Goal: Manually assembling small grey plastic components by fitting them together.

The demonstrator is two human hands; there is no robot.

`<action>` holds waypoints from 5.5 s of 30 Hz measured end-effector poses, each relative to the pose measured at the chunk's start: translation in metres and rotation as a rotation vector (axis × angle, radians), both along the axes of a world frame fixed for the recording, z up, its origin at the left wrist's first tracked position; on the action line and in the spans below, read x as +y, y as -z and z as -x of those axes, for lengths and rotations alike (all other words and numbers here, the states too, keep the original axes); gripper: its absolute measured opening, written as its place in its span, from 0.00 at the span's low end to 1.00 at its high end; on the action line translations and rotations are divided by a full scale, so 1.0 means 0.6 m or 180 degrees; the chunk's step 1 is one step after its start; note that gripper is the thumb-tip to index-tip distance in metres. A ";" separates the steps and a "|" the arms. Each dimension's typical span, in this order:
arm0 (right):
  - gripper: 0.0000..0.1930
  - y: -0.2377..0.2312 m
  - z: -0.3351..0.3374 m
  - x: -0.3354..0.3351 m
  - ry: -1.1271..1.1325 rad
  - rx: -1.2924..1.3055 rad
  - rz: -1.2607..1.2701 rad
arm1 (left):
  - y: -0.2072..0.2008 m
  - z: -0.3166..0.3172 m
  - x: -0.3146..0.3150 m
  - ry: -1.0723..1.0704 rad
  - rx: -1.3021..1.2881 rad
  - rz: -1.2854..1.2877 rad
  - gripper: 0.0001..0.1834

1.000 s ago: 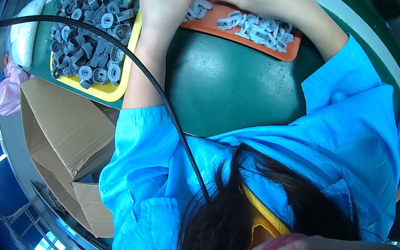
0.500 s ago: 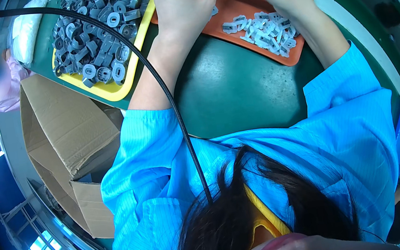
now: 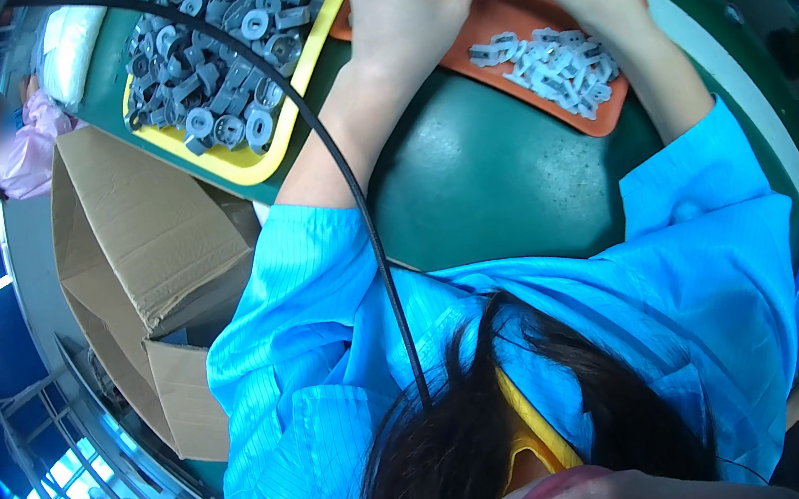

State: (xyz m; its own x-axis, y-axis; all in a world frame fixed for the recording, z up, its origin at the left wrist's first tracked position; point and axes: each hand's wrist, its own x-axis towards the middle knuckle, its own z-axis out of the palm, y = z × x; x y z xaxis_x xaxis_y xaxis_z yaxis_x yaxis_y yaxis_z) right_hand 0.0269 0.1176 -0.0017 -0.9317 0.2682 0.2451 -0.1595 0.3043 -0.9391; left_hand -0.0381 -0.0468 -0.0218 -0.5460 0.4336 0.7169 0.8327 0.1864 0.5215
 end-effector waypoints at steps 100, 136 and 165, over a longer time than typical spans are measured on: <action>0.07 -0.021 -0.029 -0.004 -0.0064 0.0014 -0.0530 | -0.029 -0.007 -0.010 0.0185 0.0350 0.0390 0.19; 0.12 0.057 -0.029 0.243 0.1309 -0.0430 -0.1044 | -0.013 0.027 -0.022 0.1224 -0.2567 -0.0802 0.21; 0.08 -0.052 -0.091 0.024 -0.0841 -0.0385 -0.1796 | -0.001 0.006 -0.021 0.0653 -0.0588 0.0509 0.21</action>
